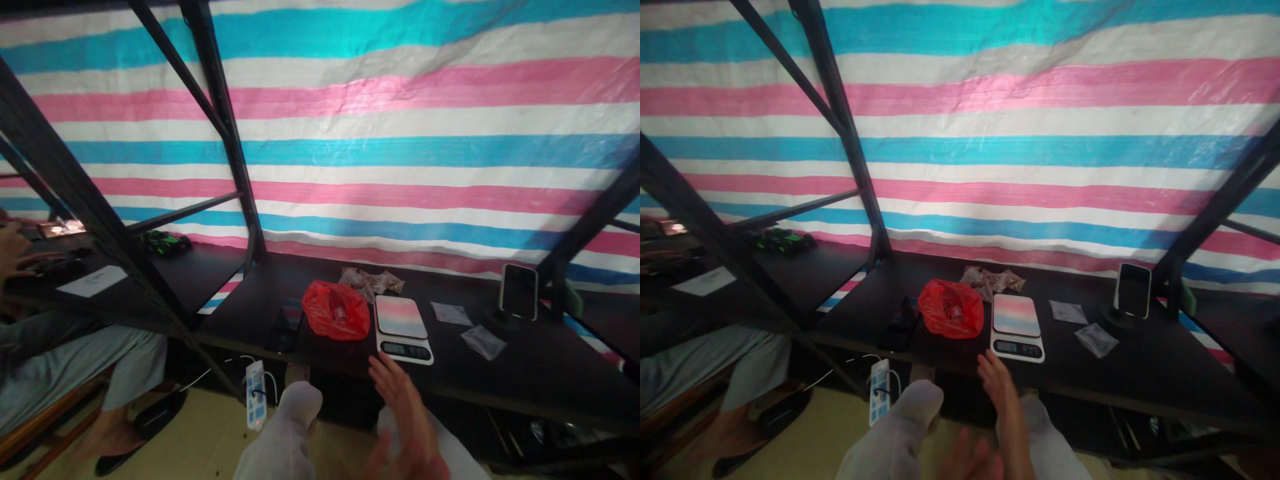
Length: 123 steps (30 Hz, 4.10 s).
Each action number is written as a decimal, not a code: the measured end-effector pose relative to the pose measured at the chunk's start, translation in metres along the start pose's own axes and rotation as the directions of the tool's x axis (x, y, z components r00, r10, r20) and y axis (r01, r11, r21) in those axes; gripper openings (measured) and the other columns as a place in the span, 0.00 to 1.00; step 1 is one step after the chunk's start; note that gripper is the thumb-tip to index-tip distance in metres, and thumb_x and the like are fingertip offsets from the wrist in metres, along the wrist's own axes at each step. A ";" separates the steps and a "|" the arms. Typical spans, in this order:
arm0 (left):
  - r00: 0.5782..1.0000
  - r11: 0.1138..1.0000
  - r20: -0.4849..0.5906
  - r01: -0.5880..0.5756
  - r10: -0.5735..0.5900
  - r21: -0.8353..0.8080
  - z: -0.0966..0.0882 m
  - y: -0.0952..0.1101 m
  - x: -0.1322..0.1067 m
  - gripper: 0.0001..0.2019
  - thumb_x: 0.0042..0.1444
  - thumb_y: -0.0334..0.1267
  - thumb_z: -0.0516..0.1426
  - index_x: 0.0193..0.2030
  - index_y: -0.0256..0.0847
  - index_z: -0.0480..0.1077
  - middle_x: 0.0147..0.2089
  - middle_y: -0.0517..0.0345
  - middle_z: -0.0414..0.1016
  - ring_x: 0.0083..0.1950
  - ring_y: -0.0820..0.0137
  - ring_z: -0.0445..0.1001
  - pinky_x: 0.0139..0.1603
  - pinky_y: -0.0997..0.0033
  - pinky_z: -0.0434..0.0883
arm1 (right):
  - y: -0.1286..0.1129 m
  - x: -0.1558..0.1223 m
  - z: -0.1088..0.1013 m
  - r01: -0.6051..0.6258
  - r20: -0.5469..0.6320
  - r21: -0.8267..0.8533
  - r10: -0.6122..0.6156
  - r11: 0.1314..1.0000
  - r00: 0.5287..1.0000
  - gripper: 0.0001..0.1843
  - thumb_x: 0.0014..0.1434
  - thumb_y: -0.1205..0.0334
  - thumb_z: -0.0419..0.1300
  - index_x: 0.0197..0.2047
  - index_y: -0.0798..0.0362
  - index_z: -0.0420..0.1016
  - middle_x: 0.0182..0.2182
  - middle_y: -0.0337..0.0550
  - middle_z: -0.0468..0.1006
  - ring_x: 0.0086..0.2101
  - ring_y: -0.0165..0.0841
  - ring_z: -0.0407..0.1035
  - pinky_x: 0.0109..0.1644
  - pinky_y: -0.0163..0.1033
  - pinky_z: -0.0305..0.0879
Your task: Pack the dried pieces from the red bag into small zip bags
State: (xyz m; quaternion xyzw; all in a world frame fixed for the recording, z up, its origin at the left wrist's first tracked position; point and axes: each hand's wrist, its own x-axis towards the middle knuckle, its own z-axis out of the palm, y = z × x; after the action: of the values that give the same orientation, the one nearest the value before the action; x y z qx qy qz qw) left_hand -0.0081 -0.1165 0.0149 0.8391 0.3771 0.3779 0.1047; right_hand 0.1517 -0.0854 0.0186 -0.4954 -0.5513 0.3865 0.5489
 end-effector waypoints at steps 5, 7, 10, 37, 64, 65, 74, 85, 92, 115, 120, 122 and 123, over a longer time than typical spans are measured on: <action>0.943 0.943 -0.003 -0.334 0.334 -0.007 0.020 -0.032 0.015 0.17 0.75 0.39 0.52 0.66 0.45 0.72 0.60 0.51 0.81 0.59 0.59 0.81 0.57 0.55 0.82 | -0.019 -0.024 0.004 -0.238 0.075 0.336 0.226 0.911 0.971 0.30 0.71 0.33 0.51 0.54 0.43 0.86 0.55 0.47 0.85 0.57 0.46 0.80 0.61 0.59 0.77; 0.912 0.911 -0.039 -0.405 0.409 0.084 0.029 -0.039 0.023 0.23 0.72 0.28 0.47 0.68 0.46 0.70 0.62 0.52 0.82 0.63 0.63 0.80 0.60 0.59 0.80 | -0.026 -0.017 -0.021 -0.251 0.014 0.463 0.276 0.850 0.961 0.35 0.70 0.29 0.48 0.60 0.42 0.83 0.62 0.49 0.80 0.60 0.50 0.77 0.63 0.64 0.75; 0.940 0.940 -0.080 -0.322 0.331 0.112 0.038 -0.037 0.037 0.25 0.64 0.22 0.48 0.64 0.40 0.71 0.63 0.47 0.81 0.65 0.63 0.78 0.61 0.60 0.80 | -0.029 0.016 -0.088 -0.161 -0.287 0.198 0.214 0.967 0.934 0.31 0.64 0.32 0.59 0.50 0.49 0.86 0.58 0.56 0.83 0.57 0.53 0.78 0.61 0.59 0.74; 0.989 0.804 -0.146 -0.106 0.024 -0.586 0.098 0.005 0.080 0.23 0.66 0.35 0.61 0.66 0.50 0.66 0.53 0.50 0.84 0.54 0.56 0.84 0.53 0.54 0.86 | -0.061 -0.018 -0.083 -0.077 -0.088 -0.888 -0.004 0.454 0.996 0.10 0.63 0.60 0.60 0.29 0.47 0.76 0.29 0.40 0.81 0.34 0.37 0.78 0.40 0.37 0.70; 0.850 0.974 -0.490 0.103 -0.192 -0.203 0.002 -0.115 0.112 0.10 0.71 0.41 0.60 0.56 0.44 0.71 0.63 0.47 0.78 0.68 0.55 0.72 0.69 0.45 0.73 | -0.060 0.187 0.043 0.443 0.497 -0.865 0.278 0.234 0.822 0.15 0.64 0.75 0.59 0.52 0.59 0.78 0.52 0.58 0.82 0.54 0.45 0.75 0.57 0.44 0.66; 0.855 0.972 -0.476 0.125 -0.206 -0.197 0.003 -0.118 0.111 0.10 0.70 0.41 0.60 0.56 0.44 0.71 0.65 0.46 0.77 0.69 0.54 0.72 0.69 0.44 0.73 | -0.058 0.187 0.041 0.452 0.508 -0.858 0.273 0.244 0.817 0.14 0.63 0.75 0.60 0.51 0.58 0.78 0.50 0.57 0.83 0.54 0.44 0.75 0.57 0.44 0.66; 0.830 0.922 -0.419 0.270 -0.368 -0.276 0.016 -0.125 0.110 0.13 0.72 0.40 0.58 0.59 0.40 0.70 0.57 0.43 0.81 0.59 0.56 0.81 0.58 0.50 0.81 | -0.049 0.182 0.030 0.553 0.646 -0.754 0.253 0.354 0.720 0.11 0.60 0.77 0.60 0.43 0.54 0.77 0.44 0.46 0.82 0.44 0.37 0.76 0.48 0.38 0.66; 0.785 0.904 -0.451 0.336 -0.425 -0.265 0.015 -0.122 0.105 0.12 0.73 0.43 0.56 0.54 0.39 0.74 0.46 0.47 0.83 0.47 0.58 0.84 0.48 0.55 0.83 | -0.066 0.192 0.015 0.648 0.606 -0.761 0.327 -0.025 0.725 0.13 0.65 0.73 0.61 0.50 0.54 0.81 0.48 0.52 0.84 0.43 0.43 0.79 0.50 0.45 0.67; 0.754 0.876 -0.454 0.353 -0.474 -0.328 0.009 -0.123 0.106 0.11 0.72 0.45 0.57 0.51 0.40 0.75 0.43 0.48 0.82 0.43 0.61 0.83 0.45 0.60 0.82 | -0.078 0.202 0.017 0.389 0.351 -0.916 0.270 -0.100 0.896 0.15 0.66 0.60 0.67 0.54 0.54 0.80 0.49 0.57 0.85 0.47 0.48 0.80 0.54 0.46 0.68; 0.536 0.701 -0.462 0.442 -0.707 -0.559 0.019 -0.110 0.094 0.20 0.66 0.58 0.61 0.50 0.43 0.74 0.46 0.52 0.76 0.45 0.63 0.77 0.45 0.62 0.76 | -0.044 0.195 0.043 0.316 0.371 -0.913 0.204 0.258 0.906 0.10 0.71 0.56 0.66 0.49 0.53 0.78 0.54 0.50 0.82 0.54 0.45 0.75 0.57 0.46 0.64; 0.467 0.509 -0.271 0.522 -0.842 -0.684 0.019 -0.107 0.099 0.27 0.62 0.66 0.59 0.51 0.43 0.72 0.49 0.51 0.77 0.49 0.58 0.77 0.51 0.55 0.74 | -0.040 0.190 0.043 0.214 0.324 -0.870 0.186 0.445 0.928 0.07 0.68 0.59 0.70 0.45 0.51 0.79 0.50 0.45 0.84 0.51 0.41 0.76 0.53 0.43 0.63; 0.434 0.470 -0.253 0.520 -0.865 -0.713 0.017 -0.108 0.103 0.28 0.61 0.67 0.59 0.51 0.43 0.71 0.50 0.51 0.76 0.50 0.58 0.77 0.51 0.55 0.74 | -0.038 0.187 0.046 0.190 0.301 -0.850 0.156 0.491 0.941 0.08 0.67 0.60 0.70 0.46 0.50 0.79 0.49 0.44 0.85 0.51 0.42 0.76 0.54 0.43 0.63; 0.419 0.456 -0.251 0.517 -0.873 -0.724 0.016 -0.109 0.105 0.29 0.60 0.68 0.59 0.51 0.43 0.71 0.51 0.51 0.76 0.50 0.58 0.77 0.51 0.55 0.74 | -0.036 0.185 0.049 0.175 0.281 -0.848 0.145 0.500 0.949 0.08 0.67 0.60 0.70 0.47 0.50 0.79 0.50 0.44 0.85 0.52 0.43 0.76 0.55 0.44 0.63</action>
State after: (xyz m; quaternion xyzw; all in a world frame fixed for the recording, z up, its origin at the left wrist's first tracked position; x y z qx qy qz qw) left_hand -0.0120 0.0354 0.0115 0.3519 0.5925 0.6246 0.3674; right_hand 0.1161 0.0927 0.0899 -0.6296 -0.7544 0.1276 0.1348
